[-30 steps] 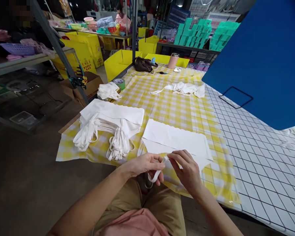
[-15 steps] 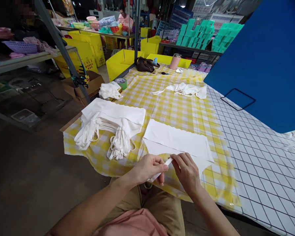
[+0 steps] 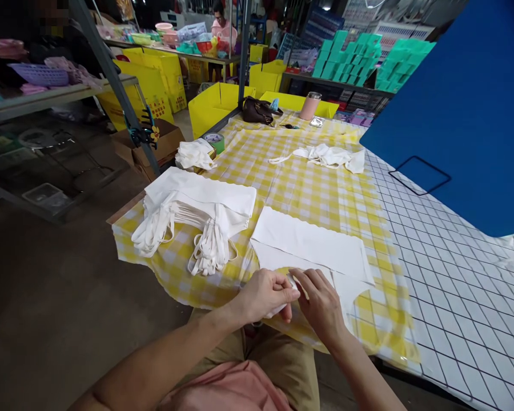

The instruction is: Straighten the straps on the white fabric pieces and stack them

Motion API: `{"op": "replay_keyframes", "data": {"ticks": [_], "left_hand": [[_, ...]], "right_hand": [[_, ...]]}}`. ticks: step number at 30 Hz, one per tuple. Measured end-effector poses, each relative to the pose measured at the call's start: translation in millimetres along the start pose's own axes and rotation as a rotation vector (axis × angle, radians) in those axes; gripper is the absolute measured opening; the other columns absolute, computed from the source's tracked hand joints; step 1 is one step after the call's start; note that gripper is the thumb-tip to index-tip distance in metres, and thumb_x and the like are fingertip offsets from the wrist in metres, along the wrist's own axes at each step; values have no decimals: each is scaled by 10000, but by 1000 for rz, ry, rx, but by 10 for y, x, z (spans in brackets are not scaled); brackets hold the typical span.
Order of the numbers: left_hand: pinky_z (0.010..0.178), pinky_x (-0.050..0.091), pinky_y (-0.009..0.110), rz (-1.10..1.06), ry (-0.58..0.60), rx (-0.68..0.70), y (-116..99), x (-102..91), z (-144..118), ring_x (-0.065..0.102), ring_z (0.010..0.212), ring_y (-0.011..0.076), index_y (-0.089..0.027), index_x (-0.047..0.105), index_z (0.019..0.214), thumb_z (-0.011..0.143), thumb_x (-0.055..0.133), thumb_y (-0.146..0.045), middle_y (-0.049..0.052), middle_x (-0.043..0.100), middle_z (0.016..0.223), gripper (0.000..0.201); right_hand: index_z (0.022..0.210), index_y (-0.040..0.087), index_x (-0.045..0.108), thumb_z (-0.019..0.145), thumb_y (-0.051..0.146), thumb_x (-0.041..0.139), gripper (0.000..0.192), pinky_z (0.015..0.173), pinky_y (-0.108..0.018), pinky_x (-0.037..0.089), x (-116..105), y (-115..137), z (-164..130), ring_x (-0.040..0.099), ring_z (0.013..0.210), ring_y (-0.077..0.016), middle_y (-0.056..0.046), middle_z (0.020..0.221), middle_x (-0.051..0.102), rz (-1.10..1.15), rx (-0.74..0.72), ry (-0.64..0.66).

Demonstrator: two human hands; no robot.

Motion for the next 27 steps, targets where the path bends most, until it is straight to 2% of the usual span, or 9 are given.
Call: {"op": "replay_keyframes", "data": {"ticks": [5, 10, 13, 16, 18, 20, 22, 25, 27], "left_hand": [[379, 303, 167, 8, -11, 7, -22, 34, -17, 407, 370, 54, -137, 527, 619, 713, 572, -436, 0, 572, 471, 317], [370, 281, 176, 69, 29, -1, -16, 28, 4, 363, 356, 47, -135, 536, 646, 763, 522, -427, -5, 574, 496, 314], [460, 359, 190, 342, -57, 123, -74, -157, 153, 468, 465, 74, -130, 595, 694, 824, 474, -380, 0, 603, 591, 306], [723, 434, 229, 766, -218, 333, -151, -391, 411, 563, 780, 135, -139, 644, 804, 816, 518, -220, 31, 625, 827, 151], [833, 421, 264, 1030, -191, 427, -151, -463, 602, 534, 929, 166, -147, 639, 914, 805, 524, -143, 55, 591, 965, 159], [850, 421, 295, 1250, -115, 490, -123, -472, 763, 504, 977, 190, -153, 625, 943, 806, 528, -130, 69, 563, 1012, 170], [821, 429, 318, 1401, -59, 527, -97, -450, 874, 502, 958, 208, -148, 620, 906, 818, 529, -149, 81, 562, 996, 127], [776, 432, 336, 1512, -28, 559, -89, -412, 964, 518, 908, 221, -129, 611, 864, 855, 469, -150, 99, 578, 939, 144], [763, 433, 330, 1534, -23, 566, -94, -406, 998, 528, 892, 217, -120, 611, 858, 868, 421, -125, 102, 586, 921, 189]], "right_hand": [[869, 184, 585, 869, 114, 394, 204, 586, -252, 403, 22, 49, -9, 520, 664, -157, -41, 715, 574, 71, -7, 0], [813, 191, 566, 860, 154, 411, 166, 569, -238, 396, 59, 49, 5, 534, 623, -145, -30, 692, 585, 132, 44, 7], [774, 196, 550, 864, 217, 422, 158, 521, -229, 382, 72, -46, 26, 516, 555, -129, -6, 650, 577, 232, 245, -22], [733, 198, 555, 845, 303, 477, 172, 516, -232, 393, 100, -189, 48, 514, 528, -124, 8, 630, 591, 366, 505, -36], [750, 197, 583, 826, 330, 509, 170, 556, -249, 423, 117, -256, 67, 555, 580, -140, -3, 680, 631, 444, 596, -63], [783, 200, 609, 817, 340, 532, 163, 592, -271, 444, 112, -284, 87, 584, 641, -159, -17, 727, 650, 474, 592, -129], [793, 208, 625, 819, 335, 545, 153, 613, -291, 459, 85, -272, 104, 598, 688, -172, -32, 756, 648, 451, 509, -211], [792, 229, 643, 828, 305, 549, 126, 639, -312, 473, 48, -231, 114, 609, 734, -180, -46, 797, 643, 406, 392, -300], [787, 229, 645, 828, 303, 550, 127, 632, -307, 467, 59, -235, 127, 603, 723, -175, -44, 793, 640, 400, 408, -299]]}}
Point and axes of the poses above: each hand's wrist, its own z-axis towards the middle knuckle, its own x-axis out of the palm, y = z × x, the point moved 3 cm from there along z, towards the middle knuckle
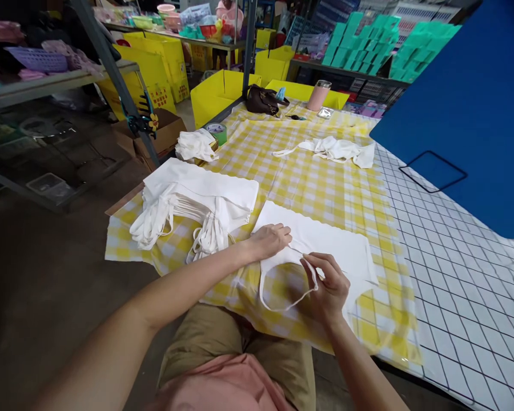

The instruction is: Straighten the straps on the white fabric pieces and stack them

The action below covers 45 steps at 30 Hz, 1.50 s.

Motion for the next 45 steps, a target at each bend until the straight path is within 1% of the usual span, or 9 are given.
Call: {"op": "replay_keyframes", "data": {"ticks": [3, 6, 9, 14, 20, 34, 36, 39, 45], "left_hand": [[761, 433, 299, -58, -17, -36, 53, 10, 33, 535, 903, 199, -128, 618, 852, 849, 437, -121, 82, 589, 919, 181], [748, 435, 265, -226, -45, -114, 138, 26, 59, 547, 884, 174, -152, 636, 844, 822, 483, -161, 52, 590, 901, 155], [731, 436, 245, -393, -44, -186, 199, 29, 81, 560, 825, 153, -148, 653, 846, 796, 514, -183, 45, 597, 895, 152], [674, 430, 232, -532, -48, -255, 210, -34, 98, 568, 766, 151, -122, 671, 788, 751, 555, -193, 56, 617, 842, 141], [638, 411, 232, -597, -43, -292, 220, -59, 106, 575, 732, 149, -121, 683, 769, 740, 568, -216, 56, 636, 803, 152], [621, 390, 213, -626, -57, -261, 239, -20, 112, 556, 696, 130, -116, 691, 748, 744, 577, -214, 42, 612, 757, 151], [629, 387, 210, -620, -60, -260, 233, -26, 108, 552, 704, 130, -118, 695, 762, 742, 570, -200, 40, 614, 763, 151], [606, 366, 209, -620, -42, -246, 242, -39, 113, 536, 683, 126, -117, 697, 741, 737, 561, -209, 35, 611, 729, 165], [508, 262, 221, -688, 98, -165, 346, -12, 166, 405, 519, 90, -100, 681, 644, 722, 534, -255, -19, 496, 499, 227]], "right_hand": [[783, 204, 640, 829, 337, 531, 178, 615, -290, 444, 66, -73, 52, 570, 664, -156, -32, 748, 638, 12, 154, 52], [783, 178, 643, 805, 363, 524, 221, 613, -287, 431, 155, -177, 134, 552, 643, -156, -34, 726, 648, 66, 327, 125], [768, 162, 644, 768, 352, 525, 224, 608, -289, 422, 232, -262, 230, 555, 649, -167, -47, 723, 653, 90, 400, 183], [737, 156, 641, 733, 280, 473, 209, 630, -304, 415, 305, -363, 348, 560, 649, -178, -64, 719, 659, -4, 382, 231], [738, 163, 640, 691, 204, 407, 241, 634, -296, 413, 337, -406, 380, 566, 651, -171, -62, 733, 669, -114, 279, 242], [679, 164, 627, 663, 173, 383, 245, 605, -283, 388, 408, -379, 411, 526, 607, -162, -60, 671, 624, -191, 150, 207], [676, 163, 634, 654, 183, 390, 246, 615, -286, 388, 424, -373, 413, 526, 617, -164, -60, 675, 624, -164, 173, 208], [681, 162, 646, 641, 217, 413, 243, 626, -285, 393, 437, -392, 427, 531, 623, -163, -58, 684, 640, -87, 302, 216], [683, 156, 680, 622, 282, 462, 259, 566, -260, 393, 414, -469, 514, 555, 595, -160, -51, 652, 672, -28, 461, 285]]}}
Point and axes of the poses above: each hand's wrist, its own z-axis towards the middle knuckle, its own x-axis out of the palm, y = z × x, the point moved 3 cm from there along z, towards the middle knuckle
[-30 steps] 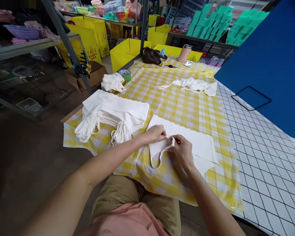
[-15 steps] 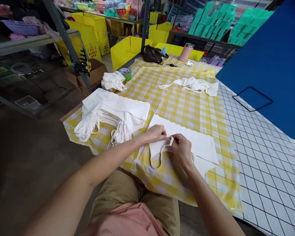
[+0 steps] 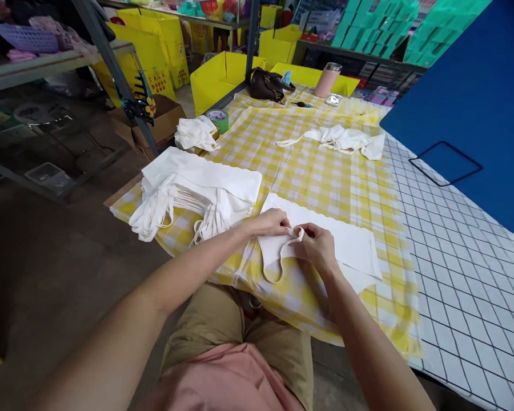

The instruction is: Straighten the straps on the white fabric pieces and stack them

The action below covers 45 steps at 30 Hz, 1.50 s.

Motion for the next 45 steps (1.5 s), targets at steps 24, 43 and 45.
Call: {"op": "replay_keyframes", "data": {"ticks": [24, 43, 45], "left_hand": [[463, 191, 233, -104, 63, -71, -31, -63, -14, 288, 466, 70, -114, 606, 559, 684, 539, -312, -49, 351, 451, 244], [463, 181, 237, -131, 75, -96, -79, -71, -41, 263, 468, 68, -126, 539, 495, 668, 522, -291, -52, 305, 449, 240], [462, 182, 235, -140, 72, -98, -97, -77, -50, 264, 468, 66, -127, 522, 486, 662, 517, -275, -53, 303, 451, 230]], "right_hand": [[728, 143, 710, 588, 372, 562, 306, 549, -244, 370, -37, -69, 65, 525, 575, -141, -26, 605, 644, 125, 121, 139], [668, 149, 687, 589, 367, 583, 254, 561, -247, 380, -40, 7, 35, 536, 596, -148, -28, 619, 647, 146, 86, 126], [673, 149, 688, 596, 366, 573, 258, 547, -244, 374, -37, 11, 29, 533, 588, -147, -29, 618, 647, 133, 72, 119]]}}
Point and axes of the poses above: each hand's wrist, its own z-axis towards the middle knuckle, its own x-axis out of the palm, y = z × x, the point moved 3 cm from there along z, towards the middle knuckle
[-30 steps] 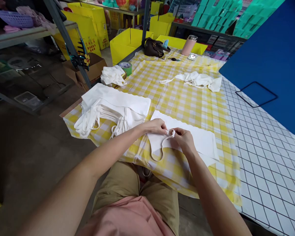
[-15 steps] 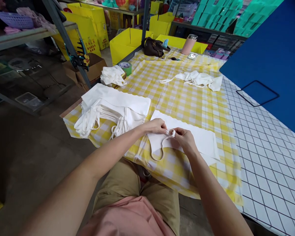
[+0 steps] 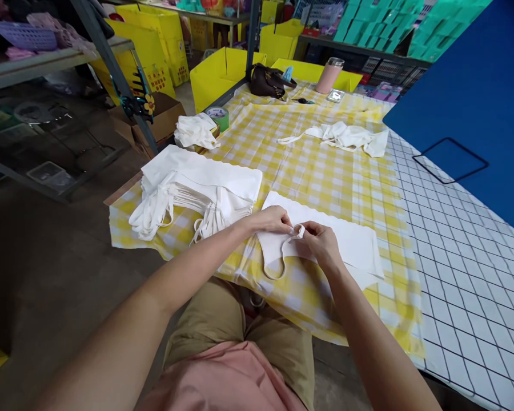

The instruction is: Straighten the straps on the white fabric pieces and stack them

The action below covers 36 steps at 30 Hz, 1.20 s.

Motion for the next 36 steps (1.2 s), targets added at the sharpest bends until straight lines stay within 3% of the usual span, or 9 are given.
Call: {"op": "replay_keyframes", "data": {"ticks": [6, 11, 17, 21, 25, 28, 33, 36], "left_hand": [[462, 178, 236, 2, -19, 13, 16, 6, 6, 246, 467, 64, -134, 485, 466, 661, 515, -268, -56, 280, 454, 238], [477, 195, 239, 2, -25, 21, 34, 11, 14, 267, 476, 71, -126, 545, 488, 664, 526, -274, -52, 311, 445, 230], [478, 215, 231, 13, -80, 24, 59, 30, 26, 304, 483, 71, -120, 578, 506, 646, 530, -218, -48, 361, 454, 178], [470, 224, 226, 0, -76, -2, 61, 34, 22, 314, 475, 70, -117, 609, 530, 657, 535, -231, -44, 381, 454, 186], [481, 259, 214, 2, -71, -33, 56, 1, 25, 356, 494, 73, -109, 674, 617, 658, 554, -243, -30, 476, 495, 184], [497, 292, 206, -25, -48, -46, 101, -19, 54, 417, 534, 84, -105, 705, 706, 660, 563, -284, -10, 561, 573, 232], [518, 325, 198, -49, -29, -28, 212, -17, 122, 475, 595, 100, -105, 713, 784, 661, 552, -312, 14, 620, 678, 289], [509, 321, 198, -31, -50, -50, 247, -8, 148, 463, 587, 97, -103, 711, 776, 658, 536, -295, 11, 608, 677, 285]], "right_hand": [[699, 146, 695, 624, 365, 527, 286, 503, -237, 351, 18, 1, 2, 515, 546, -138, -32, 600, 642, -71, -48, -29], [653, 168, 681, 619, 284, 483, 231, 543, -256, 366, 14, 47, -2, 514, 558, -147, -30, 602, 639, -125, -95, -63], [655, 176, 671, 649, 185, 421, 251, 581, -260, 357, 24, 123, -28, 504, 582, -141, -41, 666, 621, -406, -314, -92], [664, 184, 665, 681, 163, 435, 232, 556, -258, 326, 6, 121, -39, 495, 580, -140, -38, 679, 613, -541, -336, -87], [675, 181, 626, 700, 160, 437, 192, 555, -247, 335, -58, 161, -118, 480, 575, -132, -24, 664, 570, -503, -390, -91], [701, 183, 594, 741, 186, 426, 173, 564, -239, 356, -70, 165, -236, 468, 562, -119, -15, 686, 540, -447, -479, -19], [775, 185, 572, 726, 171, 446, 135, 627, -256, 386, -12, 60, -406, 523, 679, -155, -42, 795, 569, -561, -553, 146], [888, 181, 547, 744, 170, 427, 187, 634, -269, 389, -4, 18, -397, 524, 684, -165, -50, 815, 586, -547, -482, 9]]}}
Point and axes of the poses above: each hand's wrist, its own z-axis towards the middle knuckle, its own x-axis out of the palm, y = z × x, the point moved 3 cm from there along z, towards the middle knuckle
